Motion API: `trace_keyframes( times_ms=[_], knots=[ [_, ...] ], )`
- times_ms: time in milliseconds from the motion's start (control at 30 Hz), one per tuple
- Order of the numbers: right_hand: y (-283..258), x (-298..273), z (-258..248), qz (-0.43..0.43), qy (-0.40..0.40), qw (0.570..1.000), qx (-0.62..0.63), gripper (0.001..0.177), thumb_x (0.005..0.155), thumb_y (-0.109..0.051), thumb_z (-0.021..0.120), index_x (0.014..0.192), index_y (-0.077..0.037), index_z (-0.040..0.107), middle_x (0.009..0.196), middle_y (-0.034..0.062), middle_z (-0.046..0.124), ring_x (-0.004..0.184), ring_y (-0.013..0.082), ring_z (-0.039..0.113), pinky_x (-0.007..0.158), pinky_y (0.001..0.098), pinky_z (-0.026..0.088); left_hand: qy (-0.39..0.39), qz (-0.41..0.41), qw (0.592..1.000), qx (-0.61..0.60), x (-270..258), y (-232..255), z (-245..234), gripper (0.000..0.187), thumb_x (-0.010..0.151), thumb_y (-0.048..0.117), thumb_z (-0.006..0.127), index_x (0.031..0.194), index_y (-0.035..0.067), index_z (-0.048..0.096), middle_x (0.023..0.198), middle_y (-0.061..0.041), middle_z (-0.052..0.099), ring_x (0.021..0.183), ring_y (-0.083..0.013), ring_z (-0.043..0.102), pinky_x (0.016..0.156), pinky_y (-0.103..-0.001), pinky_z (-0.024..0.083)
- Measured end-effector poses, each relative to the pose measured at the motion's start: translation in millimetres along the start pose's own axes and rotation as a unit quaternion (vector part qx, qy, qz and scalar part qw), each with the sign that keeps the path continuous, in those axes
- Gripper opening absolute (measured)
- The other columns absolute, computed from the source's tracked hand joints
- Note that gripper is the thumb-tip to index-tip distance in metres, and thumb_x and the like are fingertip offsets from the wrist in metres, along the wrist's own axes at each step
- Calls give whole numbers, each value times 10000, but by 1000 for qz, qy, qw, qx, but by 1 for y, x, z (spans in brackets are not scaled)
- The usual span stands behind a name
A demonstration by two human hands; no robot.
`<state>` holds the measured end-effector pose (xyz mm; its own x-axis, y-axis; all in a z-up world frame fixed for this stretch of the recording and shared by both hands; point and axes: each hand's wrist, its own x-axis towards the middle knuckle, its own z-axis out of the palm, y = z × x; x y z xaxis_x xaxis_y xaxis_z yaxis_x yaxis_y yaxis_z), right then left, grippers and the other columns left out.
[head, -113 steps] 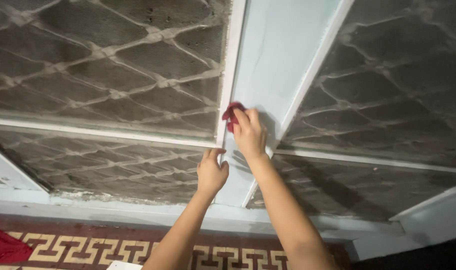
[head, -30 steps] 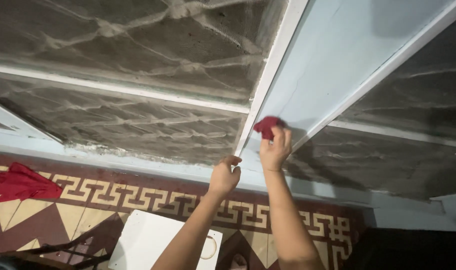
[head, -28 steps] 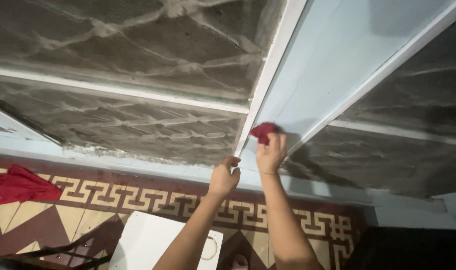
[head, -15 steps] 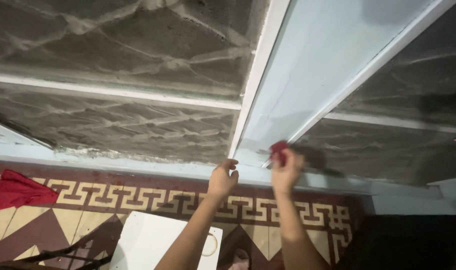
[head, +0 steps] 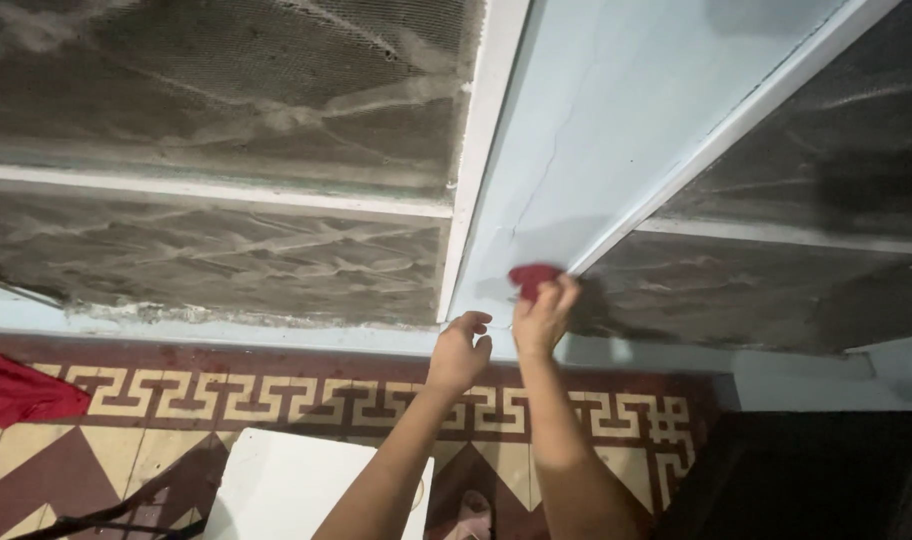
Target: Cleaning a dusty window screen using a damp cloth and rinsing it in a bucket of water.
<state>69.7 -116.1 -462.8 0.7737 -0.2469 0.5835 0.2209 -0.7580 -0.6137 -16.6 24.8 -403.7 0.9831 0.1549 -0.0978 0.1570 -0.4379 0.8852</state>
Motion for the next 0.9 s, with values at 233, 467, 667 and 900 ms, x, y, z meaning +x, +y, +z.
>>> trace_keyframes(
  times_ms=[233,467,667,900],
  knots=[
    [27,-55,-6,178,-290,940,-26,261,986,-128,642,1237,-192,612,1329,56,615,1071,262,694,920,420,593,6,1,1000,14,-7,-2,-9,339,833,116,652,1167,77,694,1080,-144,742,1002,-303,720,899,-400,561],
    [-21,-12,-92,461,-203,643,577,426,973,-108,544,1398,-74,552,1310,147,664,1170,254,670,967,417,576,-8,-74,991,-107,-11,10,-14,409,899,189,655,1300,114,686,1122,-98,749,1031,-200,702,924,-342,533],
    [-94,17,-171,338,-190,583,714,401,929,-90,617,1319,-16,560,1259,125,666,1169,252,670,1013,401,555,-131,-188,884,-407,-46,109,-54,384,974,354,555,1300,198,685,1215,12,719,1134,-156,642,966,-342,465],
    [-113,17,-202,320,-155,621,698,306,959,-81,647,1247,16,608,1165,129,688,1085,264,678,977,414,543,-163,13,884,-438,-76,145,-61,282,1029,204,632,1196,-9,712,1027,-95,748,920,-168,700,869,-335,569]
  ],
)
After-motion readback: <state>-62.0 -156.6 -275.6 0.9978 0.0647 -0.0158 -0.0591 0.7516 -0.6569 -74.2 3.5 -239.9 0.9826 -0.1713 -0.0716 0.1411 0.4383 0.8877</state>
